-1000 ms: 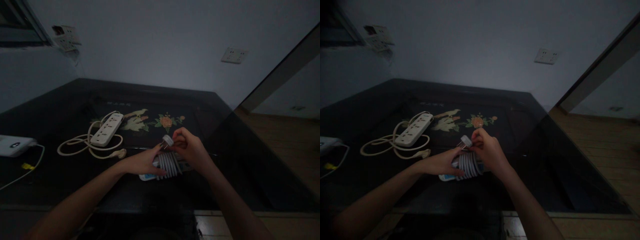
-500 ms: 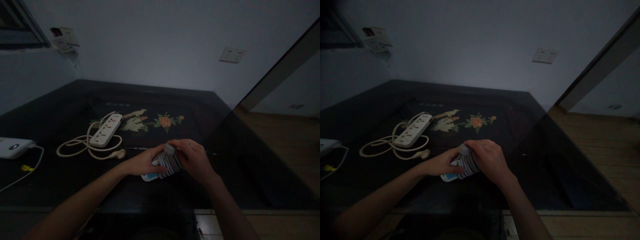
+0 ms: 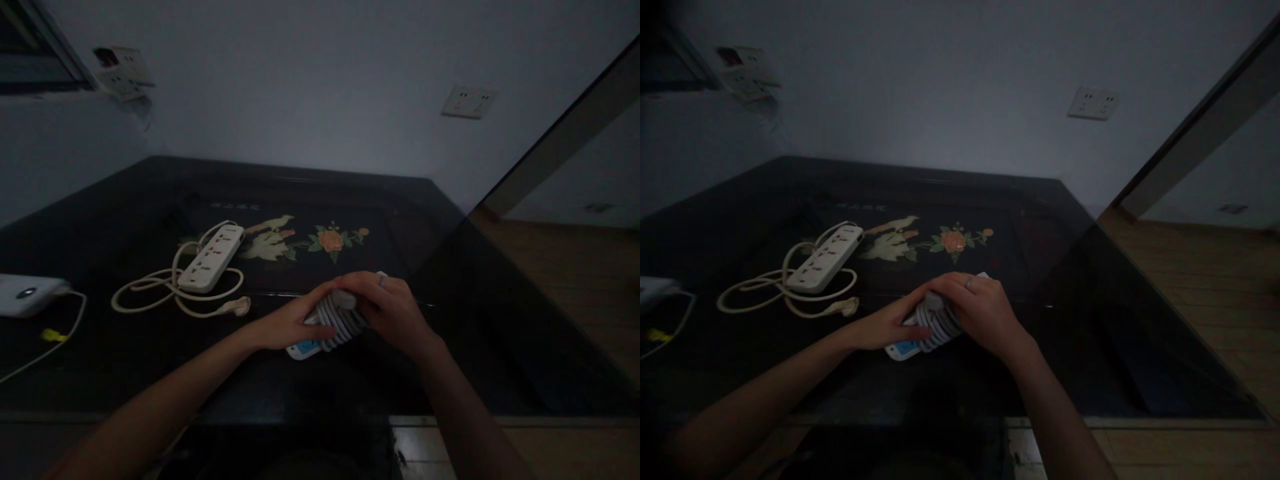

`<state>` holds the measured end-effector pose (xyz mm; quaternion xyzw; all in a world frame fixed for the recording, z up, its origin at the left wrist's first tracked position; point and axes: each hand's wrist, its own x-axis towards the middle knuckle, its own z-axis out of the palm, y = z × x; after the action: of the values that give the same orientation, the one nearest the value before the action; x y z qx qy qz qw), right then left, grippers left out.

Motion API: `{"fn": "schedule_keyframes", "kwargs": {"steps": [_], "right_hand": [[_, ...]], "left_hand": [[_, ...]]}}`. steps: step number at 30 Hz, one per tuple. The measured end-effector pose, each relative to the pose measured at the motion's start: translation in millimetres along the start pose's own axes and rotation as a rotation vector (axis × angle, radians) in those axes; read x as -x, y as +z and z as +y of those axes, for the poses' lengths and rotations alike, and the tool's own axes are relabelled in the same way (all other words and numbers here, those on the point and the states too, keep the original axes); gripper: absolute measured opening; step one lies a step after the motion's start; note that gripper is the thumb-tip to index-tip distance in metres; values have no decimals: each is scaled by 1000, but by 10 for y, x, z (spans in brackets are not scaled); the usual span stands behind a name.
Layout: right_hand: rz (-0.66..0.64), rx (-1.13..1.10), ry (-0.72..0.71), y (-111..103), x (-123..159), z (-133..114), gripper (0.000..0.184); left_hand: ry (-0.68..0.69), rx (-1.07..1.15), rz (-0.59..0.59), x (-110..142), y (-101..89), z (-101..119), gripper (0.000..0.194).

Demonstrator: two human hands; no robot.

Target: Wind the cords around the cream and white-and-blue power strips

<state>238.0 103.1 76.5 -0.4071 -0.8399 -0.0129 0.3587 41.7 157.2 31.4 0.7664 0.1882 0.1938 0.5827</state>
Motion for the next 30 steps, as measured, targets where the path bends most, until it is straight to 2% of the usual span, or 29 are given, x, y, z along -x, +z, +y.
{"fn": "schedule_keyframes", "kwargs": {"steps": [4, 6, 8, 10, 11, 13, 16, 20, 25, 30], "right_hand": [[51, 26, -44, -52, 17, 28, 34], [138, 21, 12, -44, 123, 15, 34], [336, 8, 155, 12, 294, -26, 32], [613, -54, 361, 114, 489, -92, 23], [699, -118, 466, 176, 577, -130, 19], [642, -219, 596, 299, 705, -210, 16], [538, -304, 660, 435, 747, -321, 22], [585, -305, 683, 501, 668, -421, 21], [558, -219, 673, 505, 636, -461, 16], [608, -384, 789, 509, 642, -390, 10]], "left_hand": [[33, 51, 87, -2, -13, -18, 73], [36, 112, 101, -10, -31, -16, 71], [38, 199, 101, -22, -46, -13, 71], [35, 282, 115, -33, -46, -12, 70], [27, 324, 128, -36, -38, -11, 69], [-16, 429, 137, -32, -7, -5, 68], [-128, 640, 85, -12, 57, 17, 74], [-177, 795, 39, 7, 106, 48, 82], [-156, 767, 75, 1, 93, 53, 89], [-96, 582, 134, -15, 67, 36, 81]]}}
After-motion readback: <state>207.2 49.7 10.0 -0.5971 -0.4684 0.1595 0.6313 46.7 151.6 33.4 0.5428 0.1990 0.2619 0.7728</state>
